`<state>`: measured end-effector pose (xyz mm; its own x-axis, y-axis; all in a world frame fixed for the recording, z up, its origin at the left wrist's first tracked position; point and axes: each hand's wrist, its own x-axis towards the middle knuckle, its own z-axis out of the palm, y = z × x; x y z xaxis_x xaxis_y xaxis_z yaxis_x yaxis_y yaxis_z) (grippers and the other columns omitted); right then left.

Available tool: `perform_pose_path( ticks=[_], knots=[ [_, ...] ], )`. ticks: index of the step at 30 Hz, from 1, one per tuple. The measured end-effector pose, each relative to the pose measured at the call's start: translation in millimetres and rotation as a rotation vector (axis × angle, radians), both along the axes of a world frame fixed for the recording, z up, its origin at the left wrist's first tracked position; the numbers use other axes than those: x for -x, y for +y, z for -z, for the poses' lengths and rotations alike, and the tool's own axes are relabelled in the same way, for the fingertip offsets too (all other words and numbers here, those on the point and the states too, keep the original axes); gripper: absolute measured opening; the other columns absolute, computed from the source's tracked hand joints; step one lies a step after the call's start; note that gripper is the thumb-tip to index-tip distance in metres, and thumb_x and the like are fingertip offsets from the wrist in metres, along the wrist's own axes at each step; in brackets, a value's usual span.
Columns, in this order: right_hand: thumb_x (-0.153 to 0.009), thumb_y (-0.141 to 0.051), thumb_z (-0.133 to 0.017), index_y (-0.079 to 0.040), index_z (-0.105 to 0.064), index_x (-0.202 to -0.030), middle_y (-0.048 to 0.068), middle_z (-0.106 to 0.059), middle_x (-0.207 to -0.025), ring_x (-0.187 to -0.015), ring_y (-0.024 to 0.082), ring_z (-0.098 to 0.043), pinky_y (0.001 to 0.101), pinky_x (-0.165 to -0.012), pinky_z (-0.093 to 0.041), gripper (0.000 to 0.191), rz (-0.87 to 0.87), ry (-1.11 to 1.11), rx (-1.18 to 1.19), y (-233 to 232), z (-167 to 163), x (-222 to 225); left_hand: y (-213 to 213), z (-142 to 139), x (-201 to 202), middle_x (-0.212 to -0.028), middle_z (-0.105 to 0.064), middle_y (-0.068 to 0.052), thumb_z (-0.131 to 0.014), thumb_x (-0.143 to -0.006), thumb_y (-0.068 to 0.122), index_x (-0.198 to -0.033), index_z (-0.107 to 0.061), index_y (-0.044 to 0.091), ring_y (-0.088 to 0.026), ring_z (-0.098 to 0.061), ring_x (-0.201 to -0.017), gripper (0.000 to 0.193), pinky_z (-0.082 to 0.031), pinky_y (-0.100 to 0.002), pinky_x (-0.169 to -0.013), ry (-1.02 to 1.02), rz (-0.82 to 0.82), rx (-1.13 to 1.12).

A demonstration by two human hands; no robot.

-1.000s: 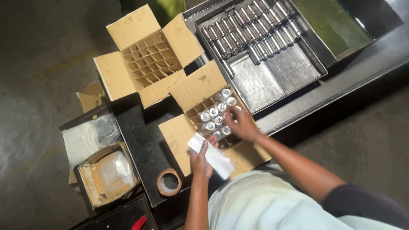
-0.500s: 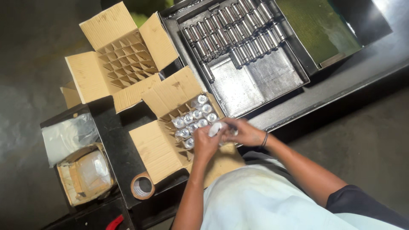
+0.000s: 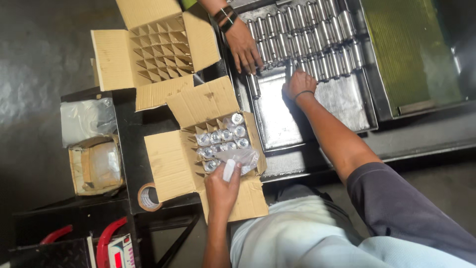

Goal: The person picks cylindrical metal parts from a tray, wraps each one in a small plastic bag, and places them into a cardboard box. After filling the box, the person closes it and seals it with packing tape before stacking it with other finished boxes.

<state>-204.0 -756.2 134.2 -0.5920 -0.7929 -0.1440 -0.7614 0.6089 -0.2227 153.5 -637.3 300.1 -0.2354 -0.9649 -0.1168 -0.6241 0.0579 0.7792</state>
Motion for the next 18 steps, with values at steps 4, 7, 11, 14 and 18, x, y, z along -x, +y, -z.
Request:
perform_pose_path(
  ticks=[4,7,11,14,18],
  knots=[
    [-0.078,-0.054,-0.074,0.004,-0.074,-0.091,0.024,-0.070,-0.092,-0.088,0.037,-0.071,0.0465,-0.076,-0.058,0.060,0.100,-0.220,-0.129,5.5,1.3,-8.9,6.5,-7.3,11.4,-0.078,-0.073,-0.022,-0.073,-0.091,0.026,-0.089,-0.072,-0.001,-0.037,-0.073,-0.069,0.027,-0.054,-0.044,-0.061,0.052,0.015,-0.016],
    [-0.087,-0.064,-0.069,0.009,-0.077,-0.079,0.018,-0.069,-0.070,-0.066,0.027,-0.070,0.0422,-0.067,-0.054,0.073,0.058,-0.491,0.071,46.6,-8.1,-20.4,2.8,-1.3,13.0,-0.078,-0.073,-0.022,-0.072,-0.091,0.026,-0.090,-0.073,-0.001,-0.038,-0.073,-0.070,0.027,-0.053,-0.044,-0.062,0.086,0.031,-0.008],
    [-0.102,-0.044,-0.061,-0.002,-0.066,-0.083,0.007,-0.064,-0.066,-0.056,0.015,-0.061,0.0293,-0.055,-0.049,0.047,-0.298,-1.611,0.416,141.2,-44.9,-65.4,-4.8,18.9,3.6,-0.081,-0.073,-0.023,-0.071,-0.094,0.027,-0.094,-0.072,-0.001,-0.038,-0.073,-0.074,0.028,-0.054,-0.044,-0.065,0.121,0.012,-0.015],
    [-0.095,-0.029,-0.067,0.003,-0.072,-0.100,0.008,-0.068,-0.073,-0.063,0.017,-0.064,0.0306,-0.057,-0.051,0.033,-0.304,-1.517,0.353,196.5,-72.4,-113.7,-0.2,37.1,-6.6,-0.085,-0.076,-0.020,-0.066,-0.098,0.026,-0.104,-0.070,0.000,-0.036,-0.074,-0.076,0.026,-0.055,-0.042,-0.067,0.304,-0.003,-0.072],
    [-0.091,-0.014,-0.066,0.002,-0.066,-0.119,0.011,-0.070,-0.101,-0.092,0.025,-0.068,0.0340,-0.085,-0.054,0.033,-0.540,-0.706,0.487,210.0,-86.5,-172.8,28.0,70.1,-8.5,-0.093,-0.073,-0.020,-0.058,-0.100,0.012,-0.114,-0.070,0.000,-0.030,-0.072,-0.082,0.022,-0.057,-0.039,-0.075,0.367,0.208,0.182]
  ],
)
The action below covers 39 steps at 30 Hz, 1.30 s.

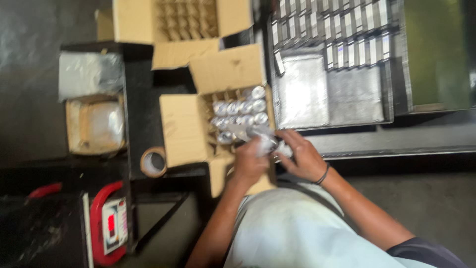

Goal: The person picks cylindrical metal parts from a tray, wraps each one in a small plastic bag, and places them into a cardboard box. After filling the box, the person closes it and seals it with packing tape before stacking it with other finished boxes.

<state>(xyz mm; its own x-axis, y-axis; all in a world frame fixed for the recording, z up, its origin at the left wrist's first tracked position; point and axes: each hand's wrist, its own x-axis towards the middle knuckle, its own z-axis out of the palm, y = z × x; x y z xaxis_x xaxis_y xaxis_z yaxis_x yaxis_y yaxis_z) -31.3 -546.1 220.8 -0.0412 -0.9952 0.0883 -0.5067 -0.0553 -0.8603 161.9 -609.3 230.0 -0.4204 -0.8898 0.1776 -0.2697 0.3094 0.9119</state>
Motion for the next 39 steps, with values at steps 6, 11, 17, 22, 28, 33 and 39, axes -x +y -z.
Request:
perform_pose_path(
  ticks=[6,11,17,22,28,33,39],
  knots=[
    [-0.097,-0.021,-0.067,0.003,-0.061,-0.129,0.014,-0.069,-0.112,-0.100,0.020,-0.065,0.0334,-0.089,-0.053,0.041,0.028,-0.992,-0.568,-7.4,-15.4,-41.0,-10.3,61.7,-39.2,-0.090,-0.070,-0.013,-0.068,-0.113,0.015,-0.128,-0.059,0.000,-0.012,-0.059,-0.059,0.023,-0.048,-0.028,-0.053,1.050,0.119,-1.175],
    [-0.086,-0.016,-0.079,0.000,-0.059,-0.128,0.011,-0.071,-0.110,-0.099,0.018,-0.067,0.0317,-0.088,-0.054,0.049,-0.011,-0.195,-0.152,23.2,-27.4,-69.3,-37.0,62.0,-126.0,-0.105,-0.074,-0.015,-0.063,-0.102,0.023,-0.124,-0.052,0.001,-0.011,-0.066,-0.068,0.033,-0.053,-0.030,-0.052,0.159,-0.212,-0.875],
    [-0.086,-0.009,-0.073,-0.004,-0.056,-0.142,0.026,-0.072,-0.116,-0.101,0.038,-0.071,0.0413,-0.089,-0.056,0.059,-0.130,0.197,-0.194,-17.2,29.6,-135.9,-37.2,63.0,-124.6,-0.127,-0.057,-0.027,-0.058,-0.084,-0.003,-0.138,-0.032,0.006,-0.025,-0.064,-0.069,0.061,-0.053,-0.034,-0.050,0.006,0.006,-0.904],
    [-0.078,-0.011,-0.074,-0.002,-0.039,-0.145,0.024,-0.067,-0.111,-0.099,0.030,-0.069,0.0380,-0.082,-0.056,0.076,-0.065,-0.146,-0.347,-31.6,32.2,-128.4,-43.7,73.4,-146.9,-0.138,-0.058,-0.027,-0.064,-0.089,-0.001,-0.135,-0.038,0.004,-0.023,-0.070,-0.094,0.053,-0.054,-0.034,-0.063,0.402,0.067,-1.071],
    [-0.090,-0.021,-0.076,-0.006,-0.065,-0.110,0.015,-0.072,-0.090,-0.073,0.026,-0.071,0.0385,-0.066,-0.057,0.028,0.084,0.159,-0.057,-17.3,0.6,-133.8,-28.3,83.6,-106.2,-0.140,-0.060,-0.021,-0.059,-0.095,-0.001,-0.122,-0.053,-0.001,-0.026,-0.070,-0.116,0.029,-0.059,-0.037,-0.094,0.834,-0.032,-1.104],
    [-0.106,-0.015,-0.067,-0.008,-0.069,-0.104,0.010,-0.069,-0.094,-0.080,0.020,-0.068,0.0347,-0.073,-0.053,0.008,0.214,-0.134,-0.067,-42.3,-0.8,-88.9,-38.9,86.7,-71.5,-0.132,-0.067,-0.013,-0.062,-0.098,0.006,-0.134,-0.060,0.002,-0.020,-0.074,-0.111,0.036,-0.060,-0.034,-0.096,0.840,0.042,-1.213],
    [-0.089,-0.024,-0.078,-0.018,-0.071,-0.107,0.004,-0.067,-0.097,-0.094,0.017,-0.063,0.0348,-0.082,-0.052,0.021,-0.025,0.453,-0.415,-39.4,-8.5,-22.7,-56.5,45.9,-34.2,-0.070,-0.071,-0.006,-0.075,-0.096,0.024,-0.093,-0.080,0.002,-0.017,-0.066,-0.055,0.023,-0.053,-0.034,-0.057,-0.321,0.024,-0.199]
  ],
)
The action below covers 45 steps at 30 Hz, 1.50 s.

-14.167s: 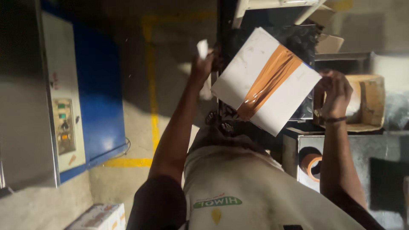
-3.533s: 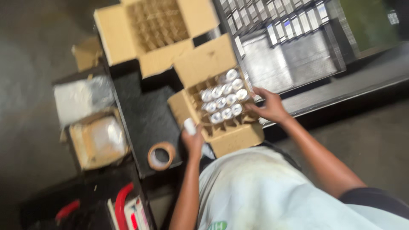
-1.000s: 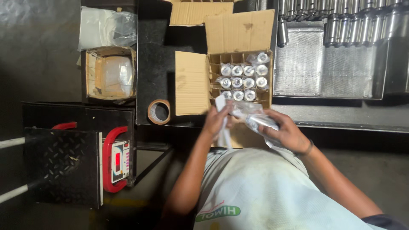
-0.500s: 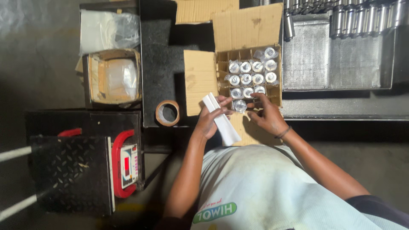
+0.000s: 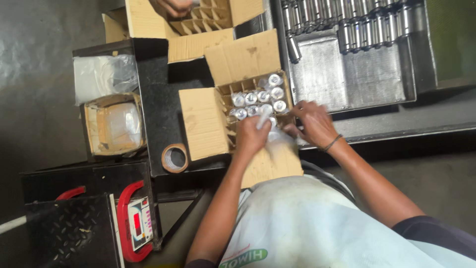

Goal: The person picks cylindrical metal parts from a tray, wraps each one in a small plastic bag, and places them into a cardboard box. After filling the box, the person closes it and seals it with packing tape before stacking it with other finished boxes.

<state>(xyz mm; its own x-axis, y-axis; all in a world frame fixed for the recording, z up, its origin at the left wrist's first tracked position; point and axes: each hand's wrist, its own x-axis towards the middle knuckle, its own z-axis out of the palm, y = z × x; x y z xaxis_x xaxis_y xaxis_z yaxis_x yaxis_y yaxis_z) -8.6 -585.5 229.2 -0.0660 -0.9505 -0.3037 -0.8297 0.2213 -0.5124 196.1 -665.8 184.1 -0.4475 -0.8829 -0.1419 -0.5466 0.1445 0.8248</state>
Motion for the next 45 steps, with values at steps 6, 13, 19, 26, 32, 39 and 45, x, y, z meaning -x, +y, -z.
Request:
perform_pose_path(
  ticks=[6,13,19,26,32,39,45],
  knots=[
    [-0.076,-0.017,-0.088,-0.004,-0.055,-0.136,0.014,-0.067,-0.115,-0.106,0.026,-0.063,0.0412,-0.093,-0.052,0.069,0.178,-0.835,0.219,-32.5,11.6,19.0,4.8,-62.6,13.2,-0.067,-0.074,-0.016,-0.078,-0.081,0.021,-0.093,-0.076,0.001,-0.026,-0.069,-0.056,0.023,-0.054,-0.040,-0.052,0.268,-0.170,-0.172],
    [-0.082,-0.036,-0.085,0.001,-0.067,-0.120,0.026,-0.070,-0.111,-0.105,0.041,-0.069,0.0470,-0.092,-0.056,0.057,0.389,0.049,0.028,-166.2,77.5,115.4,11.9,-93.7,-15.1,-0.070,-0.069,-0.024,-0.078,-0.083,0.029,-0.083,-0.074,-0.002,-0.039,-0.072,-0.065,0.031,-0.054,-0.046,-0.060,-0.130,-0.274,0.034],
    [-0.087,-0.039,-0.075,0.003,-0.076,-0.086,0.027,-0.072,-0.081,-0.083,0.045,-0.072,0.0490,-0.084,-0.056,0.043,0.367,-0.023,0.178,-185.6,101.6,118.5,29.4,-109.0,-9.8,-0.076,-0.070,-0.024,-0.071,-0.094,0.030,-0.092,-0.071,0.000,-0.041,-0.071,-0.073,0.030,-0.053,-0.046,-0.063,0.038,-0.205,0.080],
    [-0.098,-0.028,-0.052,0.001,-0.063,-0.081,0.007,-0.060,-0.071,-0.064,0.015,-0.050,0.0312,-0.062,-0.041,0.035,0.436,-1.160,0.192,-59.9,54.3,102.2,23.0,-84.7,-13.2,-0.075,-0.071,-0.020,-0.068,-0.099,0.031,-0.095,-0.069,0.000,-0.036,-0.072,-0.072,0.031,-0.054,-0.044,-0.066,0.093,-0.218,0.016],
    [-0.091,-0.018,-0.057,0.000,-0.067,-0.111,0.010,-0.067,-0.094,-0.081,0.021,-0.065,0.0339,-0.073,-0.052,0.028,0.032,-0.503,0.258,19.9,-1.3,18.1,33.4,-57.9,-0.1,-0.090,-0.075,-0.015,-0.062,-0.092,0.017,-0.118,-0.069,0.003,-0.028,-0.075,-0.075,0.030,-0.059,-0.041,-0.068,0.256,-0.137,0.148],
    [-0.104,-0.020,-0.060,-0.004,-0.062,-0.134,0.014,-0.069,-0.115,-0.096,0.019,-0.064,0.0341,-0.081,-0.052,0.034,0.282,-1.162,-0.157,-0.1,28.6,-41.2,30.9,-4.9,-33.5,-0.081,-0.071,-0.012,-0.062,-0.099,0.017,-0.116,-0.062,0.003,-0.014,-0.063,-0.061,0.022,-0.043,-0.026,-0.049,0.986,-0.456,-0.744],
    [-0.087,-0.020,-0.071,-0.002,-0.061,-0.134,0.018,-0.071,-0.119,-0.102,0.021,-0.068,0.0361,-0.089,-0.056,0.051,-0.075,-0.794,-0.127,-32.4,50.3,-96.8,46.2,24.5,-112.1,-0.072,-0.062,-0.011,-0.064,-0.104,0.030,-0.099,-0.054,0.003,-0.014,-0.053,-0.053,0.029,-0.041,-0.027,-0.048,1.163,-0.833,-0.784]
  ],
)
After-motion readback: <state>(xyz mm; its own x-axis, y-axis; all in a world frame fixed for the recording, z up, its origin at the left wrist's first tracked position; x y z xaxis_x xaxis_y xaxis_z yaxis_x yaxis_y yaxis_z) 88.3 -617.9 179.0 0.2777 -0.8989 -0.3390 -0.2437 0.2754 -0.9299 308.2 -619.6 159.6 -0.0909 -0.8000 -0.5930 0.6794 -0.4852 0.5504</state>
